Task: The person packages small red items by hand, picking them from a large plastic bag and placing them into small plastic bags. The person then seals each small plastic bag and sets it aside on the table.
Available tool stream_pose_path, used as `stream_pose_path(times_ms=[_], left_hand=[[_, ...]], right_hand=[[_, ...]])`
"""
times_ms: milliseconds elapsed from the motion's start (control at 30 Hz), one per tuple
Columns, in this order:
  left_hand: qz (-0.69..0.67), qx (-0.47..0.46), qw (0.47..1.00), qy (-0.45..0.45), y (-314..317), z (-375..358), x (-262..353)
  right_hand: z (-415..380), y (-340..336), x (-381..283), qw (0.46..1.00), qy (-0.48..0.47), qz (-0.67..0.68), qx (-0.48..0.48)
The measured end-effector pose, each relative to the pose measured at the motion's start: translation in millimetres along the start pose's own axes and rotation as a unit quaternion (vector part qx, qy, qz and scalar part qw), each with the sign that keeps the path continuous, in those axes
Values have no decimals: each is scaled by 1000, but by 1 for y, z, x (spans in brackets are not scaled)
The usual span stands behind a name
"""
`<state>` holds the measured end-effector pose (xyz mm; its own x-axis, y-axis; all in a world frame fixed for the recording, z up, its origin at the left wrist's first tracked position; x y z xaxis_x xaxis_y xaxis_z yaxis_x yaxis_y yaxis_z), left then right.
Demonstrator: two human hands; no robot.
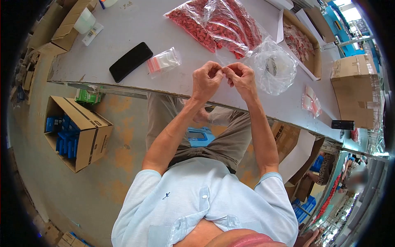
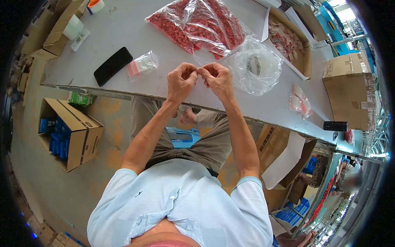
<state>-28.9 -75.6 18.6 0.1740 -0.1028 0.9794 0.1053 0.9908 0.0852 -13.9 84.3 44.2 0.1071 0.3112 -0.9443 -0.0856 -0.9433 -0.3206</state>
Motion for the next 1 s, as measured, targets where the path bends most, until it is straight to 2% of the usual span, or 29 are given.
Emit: stream_pose_path(times_ms=[33, 67, 133, 167, 200, 233, 367, 433, 633, 767, 833, 867, 933, 1000], left_hand=[[-11, 2, 1000, -11, -1, 0, 1], [-11, 2, 1000, -12, -2, -1, 0], [13, -7, 1000, 12, 1, -1, 1], [12, -11, 1000, 12, 3, 0, 0], [35, -11, 998, 49, 5, -1, 1], [59, -12, 995, 85, 6, -2, 2], [38, 11, 999, 30, 0, -2, 1], [-26, 8, 999, -18, -1, 0, -4], [-53, -16, 998, -26, 1, -1, -8], [-37, -36, 998, -21, -1, -7, -6], [-59, -66, 994, -64, -2, -8, -4], [-61, -67, 994, -57, -3, -7, -4], [-149, -54, 986, -58, -3, -7, -11], [-173, -56, 983, -38, 2, 0, -11]], right_hand=[[-1, 1, 2, 998, 6, 68, -7], [-1, 1, 2, 998, 6, 68, -7], [-4, -4, 1, 998, -10, -65, 11], [-5, -3, 0, 998, -9, -65, 14], [-6, 0, -6, 972, -65, -214, 67], [-9, 2, -12, 920, -119, -356, 116], [-15, -2, -22, 939, -119, -312, 83], [-20, -17, -22, 970, -124, -190, 85], [-32, -25, -24, 961, -183, -205, 41], [-36, -19, -18, 960, -186, -205, 43], [-34, -22, -8, 970, -163, -172, 58], [-32, -23, -2, 968, -169, -174, 61], [-35, -27, 6, 986, -113, -90, 79], [-34, -25, 9, 988, -114, -50, 96]])
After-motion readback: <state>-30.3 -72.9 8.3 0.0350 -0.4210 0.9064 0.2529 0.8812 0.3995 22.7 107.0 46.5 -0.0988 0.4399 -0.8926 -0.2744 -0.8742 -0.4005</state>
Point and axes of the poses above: each hand's wrist, its own z-axis towards the middle knuckle, its own y-axis out of the palm, x = y × z, the point moved 2 cm from there along z, towards the middle knuckle, and after that the axes turned 7 degrees about -z, right-handed, at the moved point
